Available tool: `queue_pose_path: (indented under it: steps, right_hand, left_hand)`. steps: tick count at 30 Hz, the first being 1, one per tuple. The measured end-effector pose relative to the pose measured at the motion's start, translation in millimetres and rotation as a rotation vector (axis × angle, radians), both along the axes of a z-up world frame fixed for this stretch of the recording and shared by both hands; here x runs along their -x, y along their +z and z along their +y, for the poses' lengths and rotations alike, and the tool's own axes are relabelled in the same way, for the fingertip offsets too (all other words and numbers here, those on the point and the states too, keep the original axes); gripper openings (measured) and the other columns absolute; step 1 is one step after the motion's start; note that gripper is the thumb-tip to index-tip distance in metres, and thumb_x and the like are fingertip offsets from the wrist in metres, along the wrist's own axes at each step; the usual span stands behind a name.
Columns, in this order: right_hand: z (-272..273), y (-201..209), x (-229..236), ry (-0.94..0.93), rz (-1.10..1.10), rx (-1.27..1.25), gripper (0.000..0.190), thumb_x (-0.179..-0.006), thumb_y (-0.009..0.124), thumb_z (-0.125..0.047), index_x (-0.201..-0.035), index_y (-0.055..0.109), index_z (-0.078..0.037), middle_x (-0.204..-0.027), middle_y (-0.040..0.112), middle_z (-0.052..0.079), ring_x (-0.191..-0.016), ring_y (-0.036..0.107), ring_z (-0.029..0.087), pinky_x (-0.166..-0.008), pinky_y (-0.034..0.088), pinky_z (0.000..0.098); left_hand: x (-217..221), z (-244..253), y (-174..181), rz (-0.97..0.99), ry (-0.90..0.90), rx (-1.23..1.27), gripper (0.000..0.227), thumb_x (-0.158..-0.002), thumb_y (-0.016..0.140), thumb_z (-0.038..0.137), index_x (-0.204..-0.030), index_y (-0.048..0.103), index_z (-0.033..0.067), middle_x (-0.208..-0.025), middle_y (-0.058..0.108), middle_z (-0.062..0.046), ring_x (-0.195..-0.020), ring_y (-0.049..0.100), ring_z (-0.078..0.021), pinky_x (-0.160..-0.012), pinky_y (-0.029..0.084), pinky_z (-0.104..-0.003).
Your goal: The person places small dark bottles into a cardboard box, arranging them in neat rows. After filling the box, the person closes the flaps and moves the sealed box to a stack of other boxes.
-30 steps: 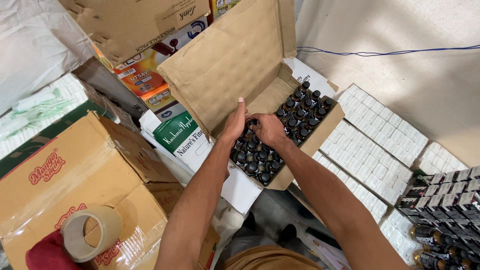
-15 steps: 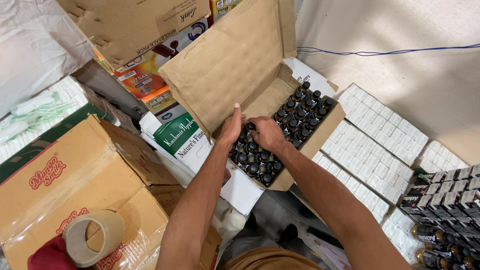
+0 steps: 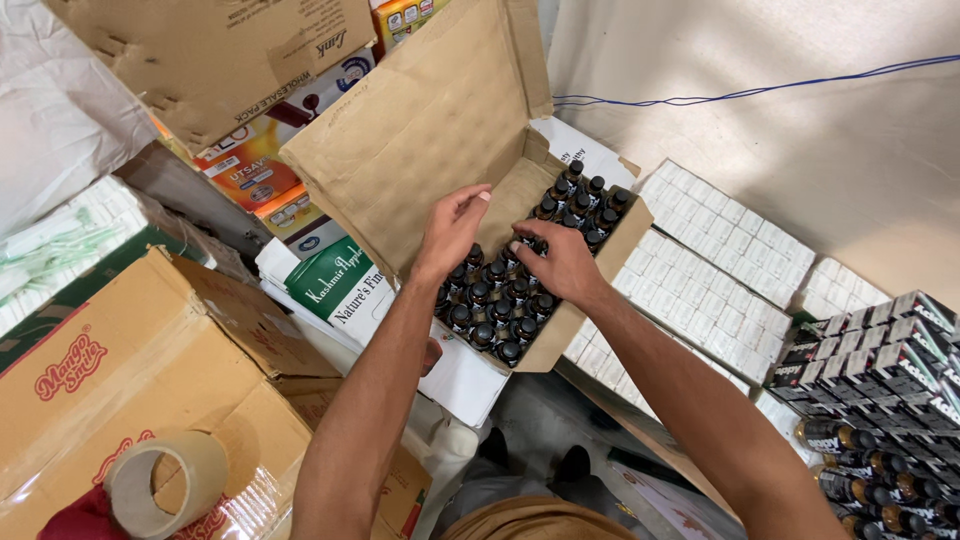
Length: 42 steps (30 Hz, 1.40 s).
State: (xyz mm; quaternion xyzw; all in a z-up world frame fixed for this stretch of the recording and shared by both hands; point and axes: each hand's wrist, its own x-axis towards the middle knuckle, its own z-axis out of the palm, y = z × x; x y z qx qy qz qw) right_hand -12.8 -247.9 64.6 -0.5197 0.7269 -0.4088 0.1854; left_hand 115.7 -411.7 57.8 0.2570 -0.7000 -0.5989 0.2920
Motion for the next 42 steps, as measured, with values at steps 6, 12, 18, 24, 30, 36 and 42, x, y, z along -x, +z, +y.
queue_pose_path:
  steps: [6, 12, 18, 24, 30, 36, 42]
  right_hand:
    - [77.8, -31.1, 18.6, -0.186, -0.032, -0.083, 0.035, -0.095, 0.073, -0.028, -0.128, 0.072, -0.018, -0.118, 0.077, 0.008, -0.119, 0.068, 0.032, -0.104, 0.052, 0.0507]
    - [167.5, -57.3, 7.9, -0.346, -0.249, -0.172, 0.036, -0.094, 0.07, -0.025, -0.127, 0.072, -0.012, -0.121, 0.077, 0.011, -0.118, 0.071, 0.028, -0.102, 0.056, 0.0443]
    - [253.1, -63.0, 8.6, -0.516, -0.328, -0.163, 0.034, -0.094, 0.071, -0.021, -0.127, 0.073, -0.016, -0.119, 0.079, 0.007, -0.116, 0.073, 0.025, -0.1, 0.057, 0.0421]
    - [341.0, -55.9, 6.9, -0.731, -0.374, -0.082, 0.033, -0.095, 0.071, -0.014, -0.128, 0.073, -0.012, -0.12, 0.078, 0.012, -0.116, 0.073, 0.029, -0.099, 0.056, 0.0436]
    - [428.8, -66.6, 21.5, -0.925, -0.394, 0.004, 0.036, -0.095, 0.073, -0.015, -0.13, 0.072, -0.009, -0.121, 0.076, 0.016, -0.113, 0.072, 0.026, -0.097, 0.055, 0.041]
    - [481.1, -48.2, 30.8, -1.061, -0.396, 0.0, 0.052, -0.101, 0.066, -0.021, -0.151, 0.055, -0.009, -0.115, 0.071, 0.027, -0.112, 0.068, 0.044, -0.096, 0.058, 0.0554]
    - [473.9, -6.8, 46.1, -1.032, -0.778, 0.295, 0.064, -0.105, 0.052, -0.009, -0.158, 0.022, 0.01, -0.159, 0.02, 0.04, -0.139, 0.04, 0.058, -0.117, 0.042, 0.0662]
  left_hand:
    - [22.2, 60.1, 2.2, 0.052, -0.189, -0.074, 0.027, -0.101, 0.065, 0.021, -0.125, 0.075, 0.0132, -0.114, 0.077, -0.008, -0.108, 0.066, -0.0114, -0.101, 0.053, -0.037]
    - [31.2, 125.3, -28.0, -0.037, -0.377, -0.024, 0.027, -0.102, 0.057, 0.01, -0.121, 0.075, 0.0029, -0.106, 0.076, -0.021, -0.1, 0.074, -0.0308, -0.085, 0.059, -0.042]
    - [51.9, 187.1, -28.0, -0.099, -0.464, -0.037, 0.025, -0.099, 0.062, 0.013, -0.117, 0.074, 0.0009, -0.107, 0.077, -0.018, -0.099, 0.075, -0.026, -0.085, 0.059, -0.042]
    - [86.1, 257.3, -60.8, -0.089, -0.506, -0.165, 0.022, -0.098, 0.063, 0.011, -0.114, 0.077, 0.0051, -0.104, 0.077, -0.015, -0.096, 0.074, -0.0218, -0.081, 0.06, -0.035]
    - [118.3, 359.7, -103.5, -0.119, -0.618, -0.363, 0.023, -0.097, 0.066, 0.015, -0.116, 0.076, 0.0079, -0.105, 0.076, -0.013, -0.094, 0.071, -0.0183, -0.081, 0.059, -0.03]
    - [135.3, 449.5, -101.3, -0.271, -0.716, -0.717, 0.047, -0.104, 0.059, 0.039, -0.141, 0.061, 0.0102, -0.137, 0.065, -0.017, -0.126, 0.064, -0.0321, -0.103, 0.051, -0.051]
    - [156.1, 500.4, -81.8, -0.236, -0.685, -0.941, 0.068, -0.107, 0.051, 0.049, -0.156, 0.038, 0.0032, -0.156, 0.044, -0.025, -0.144, 0.043, -0.0415, -0.114, 0.038, -0.061]
